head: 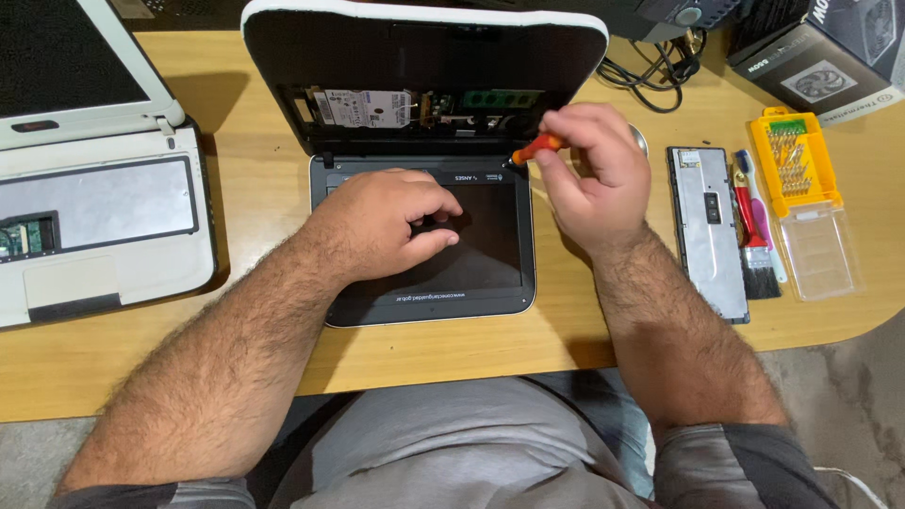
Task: The person uses a screwdriver to remove screws from the back panel of a laptop. They then remove the panel, revealing the internal components, and proceed to remove screws from the screen bezel.
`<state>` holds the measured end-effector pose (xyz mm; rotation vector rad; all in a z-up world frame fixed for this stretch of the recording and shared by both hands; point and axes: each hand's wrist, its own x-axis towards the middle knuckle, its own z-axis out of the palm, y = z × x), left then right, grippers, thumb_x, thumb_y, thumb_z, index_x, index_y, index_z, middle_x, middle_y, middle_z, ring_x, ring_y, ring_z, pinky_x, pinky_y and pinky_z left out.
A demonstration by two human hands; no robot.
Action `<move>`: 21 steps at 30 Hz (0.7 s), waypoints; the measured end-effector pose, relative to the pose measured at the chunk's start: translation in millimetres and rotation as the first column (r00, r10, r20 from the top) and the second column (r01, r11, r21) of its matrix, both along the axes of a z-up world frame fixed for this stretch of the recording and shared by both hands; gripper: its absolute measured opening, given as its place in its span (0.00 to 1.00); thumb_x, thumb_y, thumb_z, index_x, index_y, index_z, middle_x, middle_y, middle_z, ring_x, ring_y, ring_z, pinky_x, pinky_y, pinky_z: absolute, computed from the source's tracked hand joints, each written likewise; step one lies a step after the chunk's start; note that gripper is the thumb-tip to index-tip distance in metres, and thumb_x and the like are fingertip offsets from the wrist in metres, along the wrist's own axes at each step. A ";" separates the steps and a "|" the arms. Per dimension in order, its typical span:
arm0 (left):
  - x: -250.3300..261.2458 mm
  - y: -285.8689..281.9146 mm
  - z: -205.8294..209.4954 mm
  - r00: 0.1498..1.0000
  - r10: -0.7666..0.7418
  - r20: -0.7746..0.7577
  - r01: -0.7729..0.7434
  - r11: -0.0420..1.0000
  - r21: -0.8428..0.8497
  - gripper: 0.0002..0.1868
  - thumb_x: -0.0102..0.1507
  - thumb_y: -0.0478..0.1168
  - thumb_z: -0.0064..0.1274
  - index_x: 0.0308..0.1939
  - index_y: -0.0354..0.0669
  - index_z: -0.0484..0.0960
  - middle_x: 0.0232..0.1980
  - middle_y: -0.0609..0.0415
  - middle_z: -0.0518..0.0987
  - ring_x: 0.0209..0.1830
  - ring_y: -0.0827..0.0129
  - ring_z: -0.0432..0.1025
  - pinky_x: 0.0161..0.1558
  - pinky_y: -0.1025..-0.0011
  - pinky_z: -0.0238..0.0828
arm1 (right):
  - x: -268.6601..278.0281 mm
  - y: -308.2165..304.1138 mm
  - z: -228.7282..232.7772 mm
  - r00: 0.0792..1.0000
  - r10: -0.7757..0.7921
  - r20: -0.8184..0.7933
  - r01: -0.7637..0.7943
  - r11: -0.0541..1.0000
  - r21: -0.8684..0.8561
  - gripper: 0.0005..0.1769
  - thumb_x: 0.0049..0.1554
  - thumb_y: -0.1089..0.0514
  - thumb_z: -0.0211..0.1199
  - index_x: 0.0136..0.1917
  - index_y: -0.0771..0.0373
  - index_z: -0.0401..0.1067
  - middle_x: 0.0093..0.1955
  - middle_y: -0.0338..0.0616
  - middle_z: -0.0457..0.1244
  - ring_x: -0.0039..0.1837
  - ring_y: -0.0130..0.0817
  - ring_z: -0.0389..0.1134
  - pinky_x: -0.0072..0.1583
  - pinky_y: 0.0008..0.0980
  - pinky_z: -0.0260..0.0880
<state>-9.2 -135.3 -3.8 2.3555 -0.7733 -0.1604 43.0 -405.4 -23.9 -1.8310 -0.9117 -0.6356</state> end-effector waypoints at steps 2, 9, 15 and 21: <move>1.0 0.4 -2.3 1.000 -0.002 0.001 0.002 1.000 -0.006 0.12 0.63 0.44 0.60 0.50 0.50 0.85 0.40 0.56 0.83 0.41 0.63 0.79 0.46 0.63 0.77 | -2.1 2.9 5.9 1.000 0.016 0.004 -0.016 1.000 -0.022 0.11 0.61 0.73 0.63 0.58 0.77 0.76 0.52 0.60 0.65 0.53 0.51 0.70 0.55 0.44 0.72; 0.7 -1.3 0.2 1.000 0.002 -0.026 -0.002 1.000 0.005 0.13 0.63 0.44 0.60 0.50 0.49 0.85 0.40 0.55 0.83 0.42 0.62 0.79 0.47 0.63 0.77 | 1.7 2.3 -1.5 0.999 0.035 0.018 -0.035 0.999 0.005 0.10 0.58 0.70 0.73 0.54 0.69 0.80 0.49 0.53 0.62 0.50 0.41 0.68 0.53 0.39 0.72; 0.6 -1.6 1.3 1.000 0.006 -0.030 -0.006 1.000 0.004 0.12 0.63 0.44 0.60 0.49 0.49 0.85 0.40 0.55 0.83 0.42 0.62 0.79 0.48 0.62 0.77 | -5.2 2.7 8.9 0.999 0.017 -0.046 -0.020 0.998 -0.062 0.14 0.59 0.75 0.59 0.58 0.74 0.76 0.54 0.58 0.68 0.57 0.54 0.72 0.58 0.47 0.72; -0.5 -2.9 7.0 0.999 0.016 -0.052 -0.014 0.999 0.040 0.13 0.64 0.45 0.59 0.51 0.50 0.85 0.41 0.55 0.83 0.43 0.63 0.79 0.49 0.64 0.77 | 4.1 1.0 -1.1 0.999 -0.008 0.038 0.010 0.999 -0.053 0.13 0.59 0.70 0.72 0.59 0.69 0.79 0.52 0.53 0.65 0.49 0.41 0.70 0.50 0.38 0.73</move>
